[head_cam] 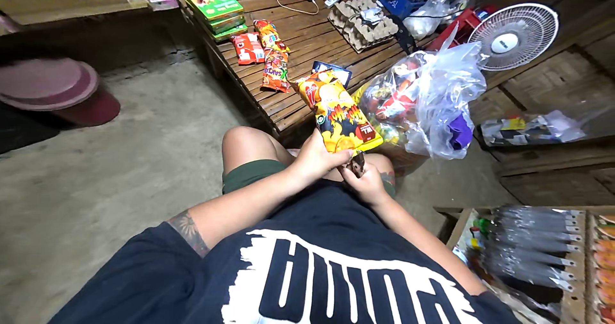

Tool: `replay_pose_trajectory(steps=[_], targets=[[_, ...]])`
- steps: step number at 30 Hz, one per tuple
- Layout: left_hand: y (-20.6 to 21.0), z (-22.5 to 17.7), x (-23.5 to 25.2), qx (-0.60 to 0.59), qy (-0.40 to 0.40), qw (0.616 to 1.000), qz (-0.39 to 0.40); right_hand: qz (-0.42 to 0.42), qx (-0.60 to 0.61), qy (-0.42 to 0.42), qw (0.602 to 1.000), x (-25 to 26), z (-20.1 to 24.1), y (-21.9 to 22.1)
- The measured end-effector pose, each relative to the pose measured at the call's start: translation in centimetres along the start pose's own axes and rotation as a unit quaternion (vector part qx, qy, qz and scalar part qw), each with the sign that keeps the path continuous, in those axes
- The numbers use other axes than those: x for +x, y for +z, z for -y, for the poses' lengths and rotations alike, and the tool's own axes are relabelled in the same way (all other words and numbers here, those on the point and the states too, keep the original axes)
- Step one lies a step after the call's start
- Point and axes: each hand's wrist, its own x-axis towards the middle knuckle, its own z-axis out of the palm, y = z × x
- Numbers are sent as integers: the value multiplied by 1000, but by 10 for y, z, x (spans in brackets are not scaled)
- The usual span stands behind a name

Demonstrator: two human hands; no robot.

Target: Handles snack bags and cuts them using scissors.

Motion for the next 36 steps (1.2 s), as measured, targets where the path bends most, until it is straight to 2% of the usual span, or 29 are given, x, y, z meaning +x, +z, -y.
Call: replay_pose_trajectory(steps=[5, 10, 19, 23, 29, 31, 34, 36], targets=[[1, 6, 0, -21, -8, 1000, 4, 2, 12, 4, 1000, 0, -5, 2], [6, 13, -4, -107, -11, 994, 34, 5, 29, 60, 998, 5, -3, -4], [2, 14, -3, -174, -47, 983, 46, 40, 48, 67, 996, 3, -6, -4], [1, 24, -2, -179, -22, 981, 70, 51, 64, 69, 994, 1, -6, -3], [4, 24, -4, -169, -19, 985, 19, 111, -77, 75, 988, 3, 3, -8], [5, 25, -5, -170, -12, 985, 6, 126, -150, 71, 978, 3, 10, -10], [7, 30, -8, -173, -2, 985, -14, 106, -247, 43, 962, 0, 17, -10], [8, 34, -10, -164, 3, 986, -26, 118, -298, 63, 945, -1, 22, -11]])
